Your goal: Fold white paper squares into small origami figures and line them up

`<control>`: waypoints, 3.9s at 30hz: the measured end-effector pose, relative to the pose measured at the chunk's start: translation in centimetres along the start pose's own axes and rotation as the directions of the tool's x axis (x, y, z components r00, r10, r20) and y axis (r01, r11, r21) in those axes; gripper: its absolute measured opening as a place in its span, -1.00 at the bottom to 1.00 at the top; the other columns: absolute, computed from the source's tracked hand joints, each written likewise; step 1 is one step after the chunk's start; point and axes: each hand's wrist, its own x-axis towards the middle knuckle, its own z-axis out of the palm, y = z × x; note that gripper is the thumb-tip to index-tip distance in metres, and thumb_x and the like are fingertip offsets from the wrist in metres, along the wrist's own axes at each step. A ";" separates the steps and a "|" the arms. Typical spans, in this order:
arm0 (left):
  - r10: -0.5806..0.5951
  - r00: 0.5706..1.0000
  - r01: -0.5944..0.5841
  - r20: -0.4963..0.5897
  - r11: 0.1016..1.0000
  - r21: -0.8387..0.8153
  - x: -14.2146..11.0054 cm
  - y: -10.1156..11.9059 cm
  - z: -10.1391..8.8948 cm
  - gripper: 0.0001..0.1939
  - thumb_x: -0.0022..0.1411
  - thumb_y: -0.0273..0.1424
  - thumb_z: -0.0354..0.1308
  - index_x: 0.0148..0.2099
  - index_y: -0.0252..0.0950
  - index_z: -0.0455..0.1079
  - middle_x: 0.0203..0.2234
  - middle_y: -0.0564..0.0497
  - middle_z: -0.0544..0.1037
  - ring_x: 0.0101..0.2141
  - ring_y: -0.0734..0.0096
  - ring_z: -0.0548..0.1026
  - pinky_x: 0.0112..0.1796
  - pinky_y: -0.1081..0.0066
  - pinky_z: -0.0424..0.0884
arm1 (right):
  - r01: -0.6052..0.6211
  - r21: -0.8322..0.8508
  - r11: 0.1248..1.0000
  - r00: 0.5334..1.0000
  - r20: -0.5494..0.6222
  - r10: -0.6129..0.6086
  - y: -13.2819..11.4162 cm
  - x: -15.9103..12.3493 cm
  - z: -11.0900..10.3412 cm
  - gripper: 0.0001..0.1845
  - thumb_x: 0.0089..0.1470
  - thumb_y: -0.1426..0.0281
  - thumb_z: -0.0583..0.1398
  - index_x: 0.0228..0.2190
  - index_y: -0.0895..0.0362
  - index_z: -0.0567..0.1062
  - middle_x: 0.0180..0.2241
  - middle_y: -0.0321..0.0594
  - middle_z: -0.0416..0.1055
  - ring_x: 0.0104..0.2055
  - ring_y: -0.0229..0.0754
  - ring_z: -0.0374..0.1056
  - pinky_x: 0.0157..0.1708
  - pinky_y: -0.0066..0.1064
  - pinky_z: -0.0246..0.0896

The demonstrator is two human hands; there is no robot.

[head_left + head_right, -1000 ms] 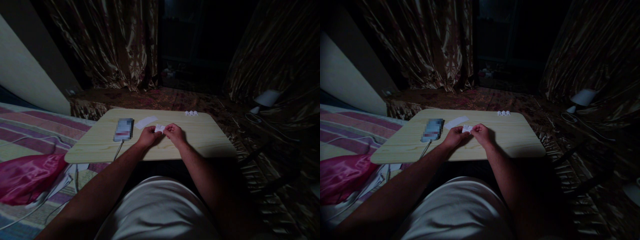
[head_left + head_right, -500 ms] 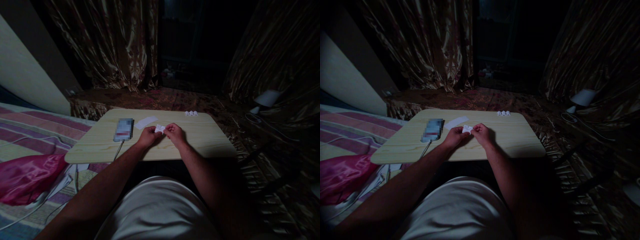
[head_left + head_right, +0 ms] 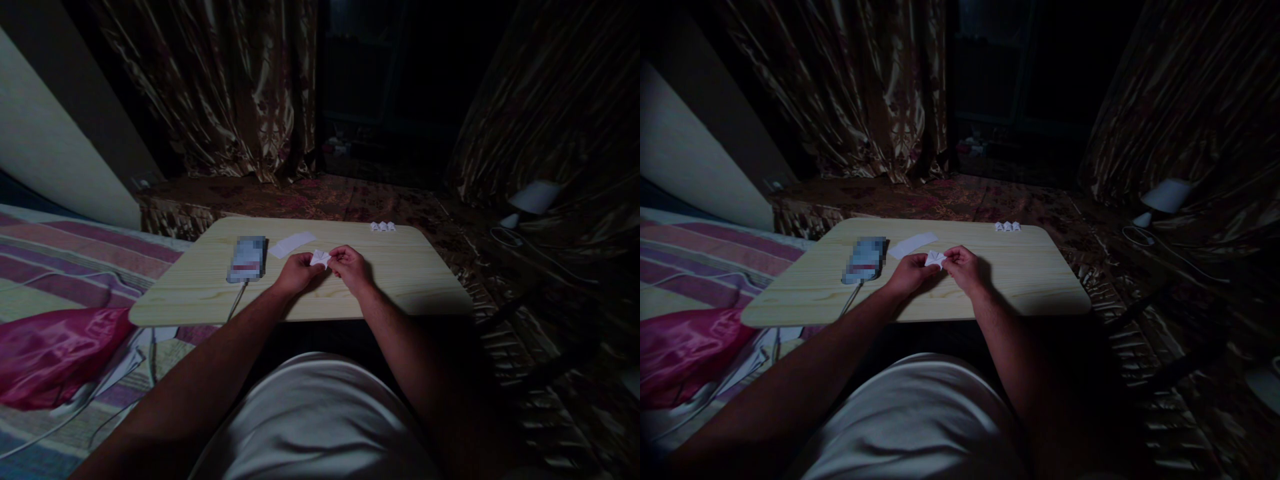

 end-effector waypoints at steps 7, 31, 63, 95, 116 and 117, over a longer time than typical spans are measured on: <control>0.042 0.997 -0.042 0.064 0.999 0.011 0.0 -0.1 -0.1 -0.71 -0.08 -0.27 0.29 -0.38 -0.41 0.43 -0.61 0.05 0.40 -0.64 0.59 0.22 -0.58 0.50 0.08 | -0.010 0.024 1.000 1.000 -0.027 0.011 0.1 0.2 0.2 -0.77 -0.24 0.38 0.26 -0.42 0.13 0.40 -0.57 -0.41 0.32 -0.63 -0.40 0.16 -0.63 -0.53 0.05; 0.017 0.996 -0.012 0.084 0.998 -0.062 0.0 0.1 0.0 -0.79 -0.05 -0.34 0.22 -0.35 -0.39 0.43 -0.58 -0.03 0.49 -0.64 0.54 0.32 -0.59 0.50 0.17 | 0.064 -0.139 0.988 0.998 -0.001 -0.065 1.3 0.3 0.2 -0.89 -0.19 0.39 0.21 -0.47 0.10 0.45 -0.55 -0.38 0.38 -0.55 -0.33 0.26 -0.56 -0.52 0.14; 0.009 0.995 0.001 0.096 0.995 -0.103 0.2 0.3 -0.3 -0.85 -0.05 -0.40 0.19 -0.39 -0.38 0.41 -0.60 -0.01 0.49 -0.65 0.54 0.34 -0.61 0.52 0.15 | 0.069 -0.109 0.992 0.996 0.067 -0.062 0.6 -0.2 0.4 -0.92 -0.19 0.41 0.22 -0.50 0.12 0.44 -0.35 -0.30 0.48 -0.51 -0.35 0.35 -0.58 -0.54 0.19; 0.016 1.000 -0.014 0.011 0.979 -0.204 0.4 -0.1 0.0 -0.78 -0.05 -0.33 0.26 -0.37 -0.34 0.36 -0.59 0.00 0.50 -0.61 0.46 0.43 -0.56 0.49 0.27 | 0.000 -0.122 0.993 0.996 0.083 0.010 0.3 -0.3 0.6 -0.78 -0.12 0.25 0.24 -0.51 0.14 0.38 -0.57 -0.30 0.43 -0.52 -0.30 0.36 -0.59 -0.54 0.17; 0.131 0.991 -0.133 -0.042 0.989 -0.059 0.2 0.1 0.1 -0.72 -0.09 -0.34 0.29 -0.27 -0.33 0.45 -0.48 0.03 0.50 -0.51 0.48 0.40 -0.41 0.45 0.30 | 0.059 -0.285 0.957 0.997 0.070 -0.041 1.4 0.1 0.3 -0.87 -0.08 0.29 0.18 -0.50 0.09 0.44 -0.59 -0.38 0.37 -0.56 -0.34 0.25 -0.55 -0.52 0.14; 0.125 0.991 -0.128 -0.038 0.989 -0.079 0.2 0.0 0.1 -0.67 -0.10 -0.35 0.29 -0.22 -0.33 0.45 -0.48 0.04 0.50 -0.52 0.48 0.39 -0.42 0.45 0.30 | 0.059 -0.298 0.953 0.997 0.068 -0.041 1.3 0.0 0.4 -0.87 -0.08 0.29 0.18 -0.51 0.10 0.44 -0.61 -0.39 0.35 -0.57 -0.34 0.24 -0.56 -0.53 0.13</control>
